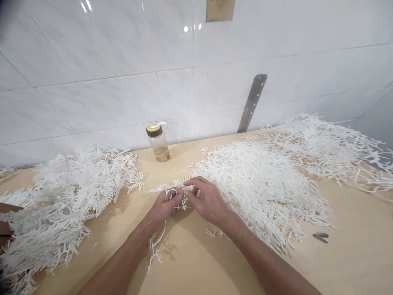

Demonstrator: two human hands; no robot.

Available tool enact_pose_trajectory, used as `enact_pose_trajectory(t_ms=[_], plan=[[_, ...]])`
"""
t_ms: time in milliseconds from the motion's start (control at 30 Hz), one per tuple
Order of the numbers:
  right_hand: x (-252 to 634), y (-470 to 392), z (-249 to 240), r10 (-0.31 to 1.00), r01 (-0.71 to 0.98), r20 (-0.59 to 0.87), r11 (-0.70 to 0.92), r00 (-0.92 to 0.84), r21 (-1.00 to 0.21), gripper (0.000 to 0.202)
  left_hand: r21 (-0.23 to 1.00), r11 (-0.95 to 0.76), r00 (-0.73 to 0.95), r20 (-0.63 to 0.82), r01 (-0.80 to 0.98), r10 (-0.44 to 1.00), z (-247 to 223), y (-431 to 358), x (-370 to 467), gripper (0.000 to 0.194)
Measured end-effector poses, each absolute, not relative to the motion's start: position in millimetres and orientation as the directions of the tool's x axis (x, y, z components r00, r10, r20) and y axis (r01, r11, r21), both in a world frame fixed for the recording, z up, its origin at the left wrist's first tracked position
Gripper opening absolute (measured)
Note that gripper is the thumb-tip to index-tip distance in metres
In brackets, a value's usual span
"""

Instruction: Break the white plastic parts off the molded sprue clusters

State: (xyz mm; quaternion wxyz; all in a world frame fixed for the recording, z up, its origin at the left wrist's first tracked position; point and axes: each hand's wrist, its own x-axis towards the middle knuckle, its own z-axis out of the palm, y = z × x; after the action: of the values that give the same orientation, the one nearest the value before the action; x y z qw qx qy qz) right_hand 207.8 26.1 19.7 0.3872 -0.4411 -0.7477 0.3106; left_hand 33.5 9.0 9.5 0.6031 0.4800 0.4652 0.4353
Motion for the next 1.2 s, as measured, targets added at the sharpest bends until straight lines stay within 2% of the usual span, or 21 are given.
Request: enact_pose_trajectory(t_ms=[133,300,633,767,867,967,1067,1200], plan=[[210,28,22,0.867,0.424,0.358,0.485,-0.347,-0.765,0.018,0.984,0.163,0.181,-0.148,-0.069,0.972,6,10,33,0.04],[214,29,23,0.847,0.434,0.31,0.496,-0.432,-0.752,0.016,0.988,0.146,0.203,-0.134,-0.046,0.97,2,12,31,0.041],[210,23,28,0.864,0.609,0.236,0.484,-0.444,-0.628,0.012,0.988,0.147,0.227,-0.153,0.047,0.962,6,11,30,0.042],[204,21,24,0.822,0.627,0.291,0.564,-0.489,-0.538,0.014,0.983,0.178,0.257,-0.181,0.037,0.949,13,9,29,0.042],[200,24,13,0.822,0.654,0.359,0.57,-0.443,-0.498,0.014,0.987,0.153,0.274,-0.158,0.04,0.949,16,8,28,0.039],[204,31,7,0.873,0.711,0.414,0.461,-0.258,-0.531,0.014,0.993,0.109,0.347,-0.118,0.046,0.931,16,7,27,0.035],[211,37,12,0.91,0.68,0.402,0.356,-0.098,-0.641,0.009,0.996,0.076,0.352,-0.089,0.052,0.932,12,7,27,0.033],[212,33,23,0.934,0.553,0.334,0.347,-0.129,-0.757,0.017,0.997,0.063,0.228,-0.073,0.05,0.971,7,9,29,0.035]])
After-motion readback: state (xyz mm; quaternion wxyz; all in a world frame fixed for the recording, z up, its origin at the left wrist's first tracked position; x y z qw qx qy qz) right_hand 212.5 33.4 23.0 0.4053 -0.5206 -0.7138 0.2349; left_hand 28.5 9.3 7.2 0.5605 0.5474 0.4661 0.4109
